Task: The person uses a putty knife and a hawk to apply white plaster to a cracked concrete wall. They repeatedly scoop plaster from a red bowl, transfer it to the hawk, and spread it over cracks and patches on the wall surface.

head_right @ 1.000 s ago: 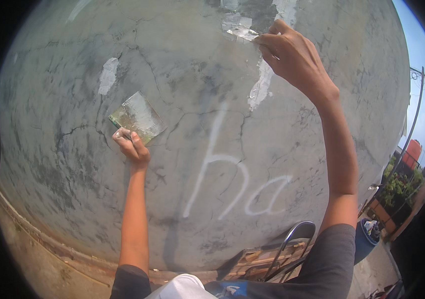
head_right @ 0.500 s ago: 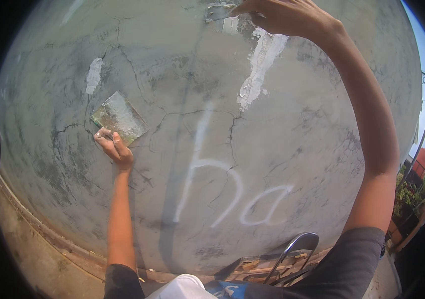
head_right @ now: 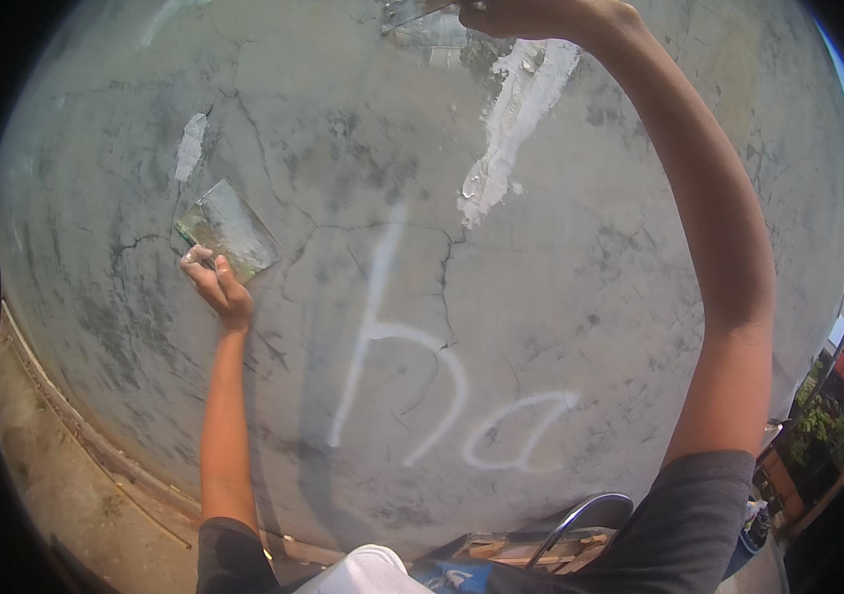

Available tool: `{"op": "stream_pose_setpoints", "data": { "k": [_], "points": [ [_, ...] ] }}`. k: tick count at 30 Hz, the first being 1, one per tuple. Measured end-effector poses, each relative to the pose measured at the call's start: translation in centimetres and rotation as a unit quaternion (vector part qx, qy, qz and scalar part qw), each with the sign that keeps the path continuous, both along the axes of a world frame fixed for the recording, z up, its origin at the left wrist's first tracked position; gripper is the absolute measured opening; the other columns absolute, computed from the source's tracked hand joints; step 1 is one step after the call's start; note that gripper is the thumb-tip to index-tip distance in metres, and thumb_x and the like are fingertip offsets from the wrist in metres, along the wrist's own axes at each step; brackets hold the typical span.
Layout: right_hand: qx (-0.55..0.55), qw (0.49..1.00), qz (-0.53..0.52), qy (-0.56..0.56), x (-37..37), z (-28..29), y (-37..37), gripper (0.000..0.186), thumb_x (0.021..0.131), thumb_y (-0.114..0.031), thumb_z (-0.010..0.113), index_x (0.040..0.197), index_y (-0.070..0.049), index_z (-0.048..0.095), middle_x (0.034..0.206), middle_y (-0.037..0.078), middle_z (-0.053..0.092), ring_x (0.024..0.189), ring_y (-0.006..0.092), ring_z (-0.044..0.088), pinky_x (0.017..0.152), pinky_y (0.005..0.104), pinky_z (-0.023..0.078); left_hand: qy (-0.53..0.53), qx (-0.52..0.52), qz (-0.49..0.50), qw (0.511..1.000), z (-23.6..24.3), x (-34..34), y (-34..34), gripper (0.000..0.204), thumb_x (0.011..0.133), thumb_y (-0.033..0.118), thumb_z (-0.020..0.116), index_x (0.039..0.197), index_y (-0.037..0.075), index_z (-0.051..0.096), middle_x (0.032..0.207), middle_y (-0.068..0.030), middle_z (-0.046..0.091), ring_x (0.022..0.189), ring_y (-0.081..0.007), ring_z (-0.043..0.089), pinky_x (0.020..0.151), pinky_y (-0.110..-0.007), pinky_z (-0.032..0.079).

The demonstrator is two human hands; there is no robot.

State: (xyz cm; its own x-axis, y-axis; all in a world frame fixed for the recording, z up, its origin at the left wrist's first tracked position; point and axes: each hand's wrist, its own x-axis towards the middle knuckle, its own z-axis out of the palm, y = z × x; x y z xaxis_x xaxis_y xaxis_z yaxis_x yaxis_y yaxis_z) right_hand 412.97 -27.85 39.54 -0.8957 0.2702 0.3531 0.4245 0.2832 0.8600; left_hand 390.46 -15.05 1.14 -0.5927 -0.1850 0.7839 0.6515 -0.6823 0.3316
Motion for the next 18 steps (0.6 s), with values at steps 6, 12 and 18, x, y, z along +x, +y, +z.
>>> {"op": "stream_pose_setpoints", "data": {
  "k": [6, 12, 18],
  "points": [
    [0.117, 0.987, -0.113, 0.018, 4.3, 0.2, -2.4, 0.039, 0.071, -0.004, 0.049, 0.103, -0.013, 0.068, 0.078, 0.008, 0.065, 0.060, 0.0161, 0.056, 0.055, 0.0318, 0.045, -0.002, 0.002, -0.008, 1.000, 0.5, 0.0, -0.8, 0.022, 0.084, 0.015, 0.040, 0.098, -0.003, 0.035, 0.091, -0.0170, 0.041, 0.081, -0.0272, 0.043, 0.080, -0.035, 0.038],
    [0.083, 0.988, -0.123, 0.031, 0.9, -3.3, -3.6, 0.033, 0.076, -0.005, 0.049, 0.103, -0.011, 0.067, 0.077, 0.006, 0.063, 0.059, 0.0154, 0.055, 0.054, 0.0313, 0.046, -0.001, -0.007, 0.013, 1.000, 0.4, -0.5, -1.0, 0.022, 0.084, 0.014, 0.041, 0.097, -0.002, 0.035, 0.090, -0.0158, 0.041, 0.080, -0.0267, 0.043, 0.079, -0.034, 0.038],
    [0.044, 0.981, -0.188, 0.024, 1.8, -3.5, -2.0, 0.035, 0.076, -0.001, 0.047, 0.105, -0.010, 0.066, 0.078, 0.007, 0.064, 0.051, 0.0135, 0.051, 0.048, 0.0291, 0.044, 0.003, 0.001, -0.015, 1.000, 0.4, 0.0, -0.1, 0.022, 0.085, 0.015, 0.041, 0.097, -0.002, 0.035, 0.090, -0.0159, 0.040, 0.082, -0.0275, 0.043, 0.081, -0.034, 0.037]
  ]
}}
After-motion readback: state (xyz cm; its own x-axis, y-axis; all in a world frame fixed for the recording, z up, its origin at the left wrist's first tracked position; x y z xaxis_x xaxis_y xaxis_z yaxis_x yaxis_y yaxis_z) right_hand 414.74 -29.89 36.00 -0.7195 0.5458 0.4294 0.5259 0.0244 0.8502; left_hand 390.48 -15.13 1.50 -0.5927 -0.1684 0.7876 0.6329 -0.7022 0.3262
